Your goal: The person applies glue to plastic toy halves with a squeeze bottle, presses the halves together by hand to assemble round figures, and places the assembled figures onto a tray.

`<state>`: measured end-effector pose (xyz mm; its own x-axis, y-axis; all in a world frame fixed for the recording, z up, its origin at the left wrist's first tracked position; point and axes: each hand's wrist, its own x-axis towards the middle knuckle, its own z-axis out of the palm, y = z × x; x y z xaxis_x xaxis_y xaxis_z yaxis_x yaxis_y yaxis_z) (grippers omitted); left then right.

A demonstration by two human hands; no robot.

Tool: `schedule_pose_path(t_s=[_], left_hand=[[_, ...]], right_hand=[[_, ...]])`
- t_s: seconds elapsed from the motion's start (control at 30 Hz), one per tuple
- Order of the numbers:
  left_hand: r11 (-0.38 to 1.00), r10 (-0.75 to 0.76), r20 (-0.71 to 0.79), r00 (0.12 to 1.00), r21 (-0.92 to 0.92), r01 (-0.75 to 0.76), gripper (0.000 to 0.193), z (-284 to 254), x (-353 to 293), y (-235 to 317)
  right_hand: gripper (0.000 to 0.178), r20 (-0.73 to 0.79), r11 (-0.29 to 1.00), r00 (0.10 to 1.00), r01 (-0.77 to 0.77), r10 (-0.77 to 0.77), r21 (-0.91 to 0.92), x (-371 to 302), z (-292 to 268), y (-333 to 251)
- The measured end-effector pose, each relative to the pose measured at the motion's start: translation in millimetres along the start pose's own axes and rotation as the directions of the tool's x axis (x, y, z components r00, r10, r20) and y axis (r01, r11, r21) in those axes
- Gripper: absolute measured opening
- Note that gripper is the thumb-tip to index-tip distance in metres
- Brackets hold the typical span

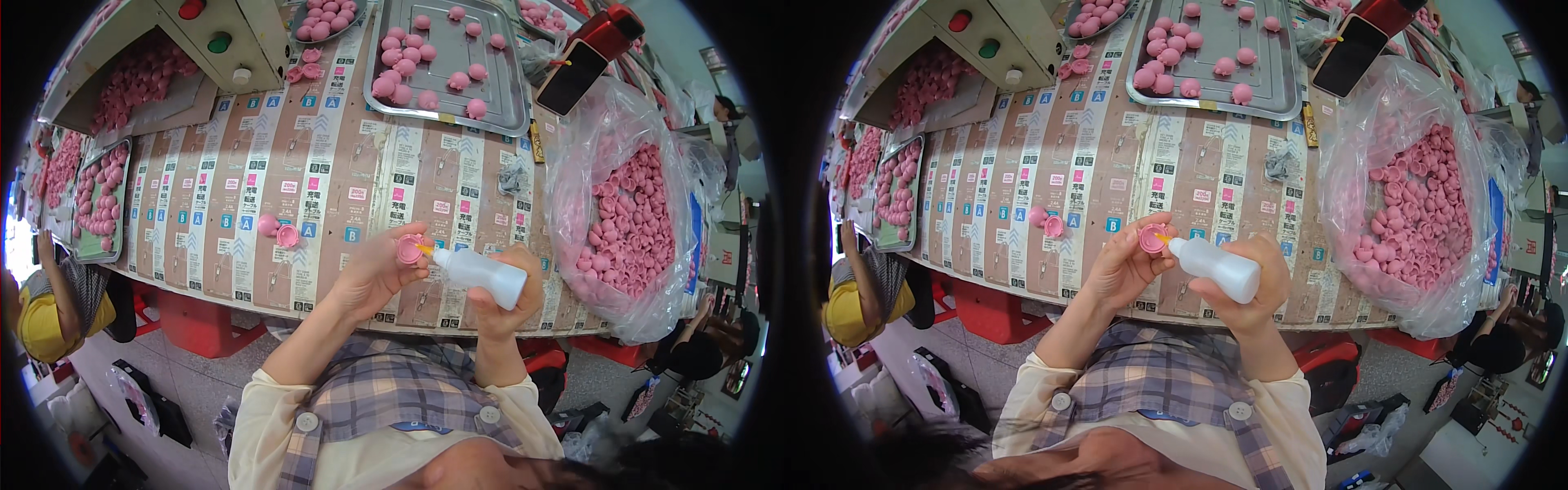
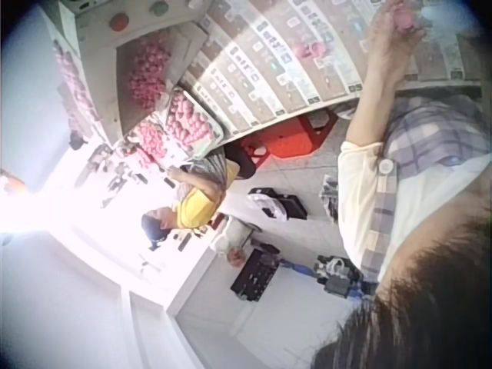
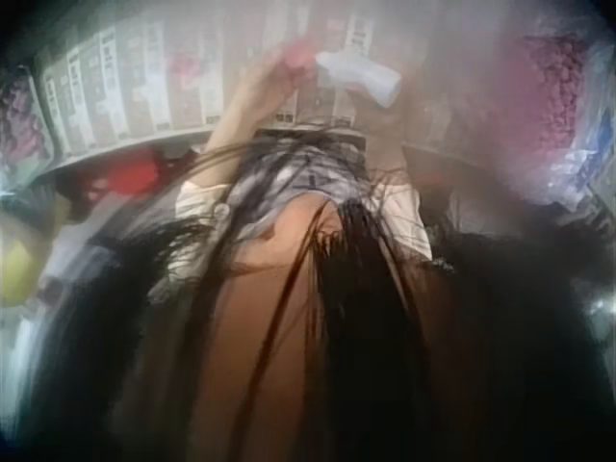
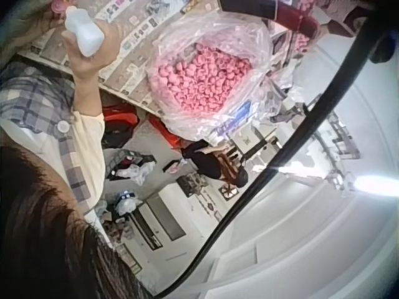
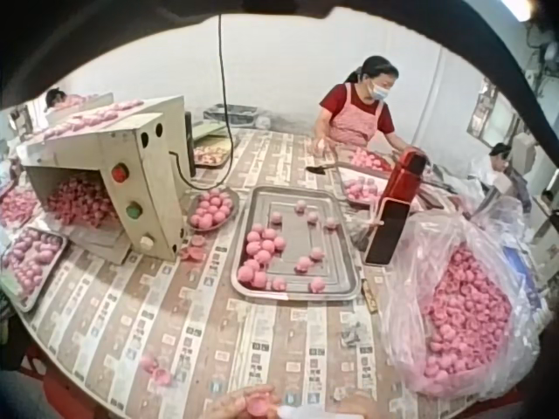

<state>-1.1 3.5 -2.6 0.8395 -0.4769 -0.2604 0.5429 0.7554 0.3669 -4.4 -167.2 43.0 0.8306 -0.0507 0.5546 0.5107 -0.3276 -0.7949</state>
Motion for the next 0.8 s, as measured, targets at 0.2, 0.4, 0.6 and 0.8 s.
schedule_pose_path(t_s=[0.2, 0.4, 0.6, 0.8], left_hand=[[1.000, 0.018, -0.008, 1.000, 0.006, -0.018, 0.051, -1.4, -0.7, -0.5], [1.000, 0.027, -0.016, 0.999, 0.012, -0.027, 0.049, -1.4, -1.4, -1.0], [0.999, 0.043, -0.085, 0.995, 0.036, -0.040, 0.052, 6.8, -2.0, 2.1], [0.997, 0.059, -0.127, 0.990, 0.064, -0.051, 0.051, 7.6, -1.3, 2.4]], right_hand=[[0.044, -0.056, 0.999, 0.998, 0.004, -0.006, -0.032, 0.2, -0.8, 2.8], [0.044, -0.022, 0.998, 1.000, 0.020, -0.021, -0.053, 1.7, 0.4, 2.9], [0.045, -0.042, 1.000, 0.999, 0.004, -0.005, -0.029, -3.8, -3.7, 5.2], [0.044, -0.037, 0.998, 0.999, 0.010, -0.012, -0.066, -2.8, -2.4, 5.4]])
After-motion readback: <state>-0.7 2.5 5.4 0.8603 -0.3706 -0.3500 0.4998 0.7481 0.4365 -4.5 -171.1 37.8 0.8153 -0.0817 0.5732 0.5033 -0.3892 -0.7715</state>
